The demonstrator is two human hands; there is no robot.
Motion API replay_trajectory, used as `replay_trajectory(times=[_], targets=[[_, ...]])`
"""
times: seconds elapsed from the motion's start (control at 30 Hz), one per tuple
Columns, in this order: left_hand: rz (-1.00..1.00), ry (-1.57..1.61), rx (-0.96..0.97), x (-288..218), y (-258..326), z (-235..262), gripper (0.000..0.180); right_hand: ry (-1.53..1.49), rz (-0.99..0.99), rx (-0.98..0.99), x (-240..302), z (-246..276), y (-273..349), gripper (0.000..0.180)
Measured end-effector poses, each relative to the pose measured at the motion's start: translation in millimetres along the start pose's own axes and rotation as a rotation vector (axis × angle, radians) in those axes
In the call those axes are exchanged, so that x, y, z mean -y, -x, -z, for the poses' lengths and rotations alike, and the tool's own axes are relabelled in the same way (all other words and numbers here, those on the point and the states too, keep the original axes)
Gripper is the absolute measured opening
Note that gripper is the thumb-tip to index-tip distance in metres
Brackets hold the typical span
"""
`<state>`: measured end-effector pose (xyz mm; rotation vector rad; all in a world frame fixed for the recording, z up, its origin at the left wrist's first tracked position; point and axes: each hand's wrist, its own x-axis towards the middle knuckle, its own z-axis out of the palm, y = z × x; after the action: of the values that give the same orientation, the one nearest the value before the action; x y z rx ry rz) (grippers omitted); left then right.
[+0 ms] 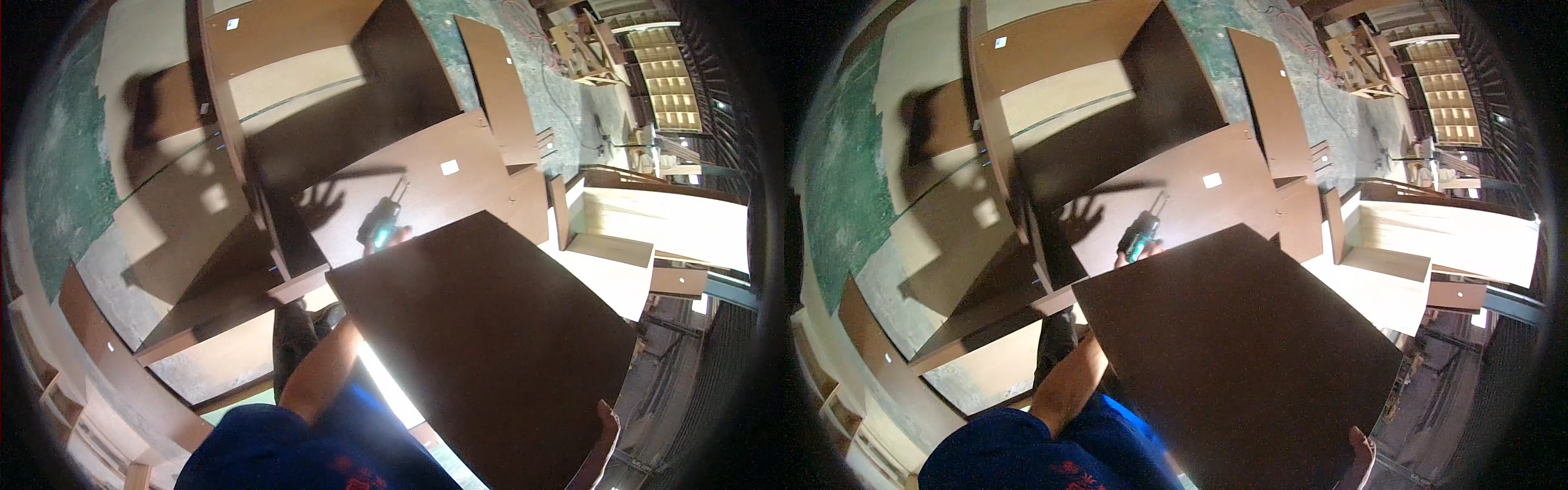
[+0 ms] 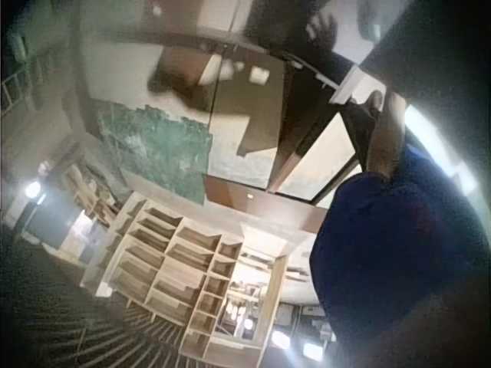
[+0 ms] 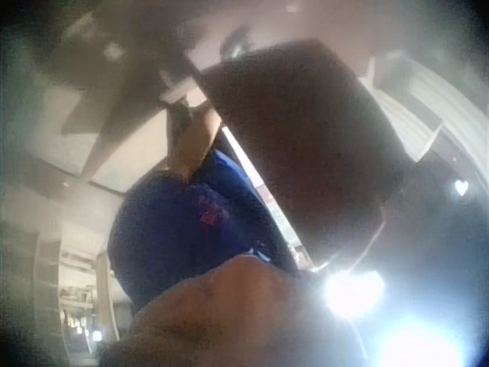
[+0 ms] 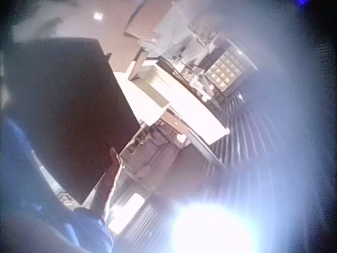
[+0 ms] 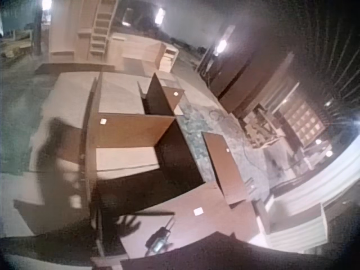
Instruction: The person assembles wooden furniture by picking up panels, placing them together, and using a power drill to drive screws into pre-drilled holes.
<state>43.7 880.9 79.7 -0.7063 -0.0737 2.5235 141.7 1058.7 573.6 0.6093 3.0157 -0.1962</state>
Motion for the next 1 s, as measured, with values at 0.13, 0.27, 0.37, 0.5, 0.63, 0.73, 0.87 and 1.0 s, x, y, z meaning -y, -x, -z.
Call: replay_trajectory(times=[0.13, 0.27, 0.37, 0.5, 0.63, 0.73, 0.87, 1.0], targets=[[0.098, 0.075, 0.069, 41.8, -19.4, -31.5, 0.059, 0.026, -0.024, -0.064, -3.4, 17.9, 10.9, 0.039], [0.144, 0.088, 0.135, 53.2, -24.8, -40.5, 0.059, 0.018, -0.001, -0.11, -9.9, 17.0, 3.6, 0.043], [0.166, 0.09, 0.182, 55.7, -24.9, -42.4, 0.059, 0.013, 0.04, -0.132, -12.1, 11.4, -14.0, 0.046], [0.134, 0.07, 0.205, 34.7, -15.1, -33.3, 0.059, -0.043, 0.146, -0.102, -12.3, 8.5, -46.1, 0.051], [0.142, 0.051, 0.241, 23.1, -9.8, -19.0, 0.059, -0.118, 0.065, 0.088, 16.9, -7.6, -81.3, 0.059], [0.098, 0.002, 0.217, -1.3, 4.0, 3.8, 0.059, -0.142, 0.218, 0.159, 28.1, -42.5, -102.0, 0.059], [-0.07, -0.19, -0.016, -25.0, 14.8, 12.4, 0.057, -0.212, 0.111, 0.271, 64.9, -76.0, -107.5, 0.056], [-0.301, -0.408, -0.384, -29.3, -14.2, 70.0, 0.046, -0.241, 0.264, 0.306, 93.0, -112.3, -138.1, 0.062]])
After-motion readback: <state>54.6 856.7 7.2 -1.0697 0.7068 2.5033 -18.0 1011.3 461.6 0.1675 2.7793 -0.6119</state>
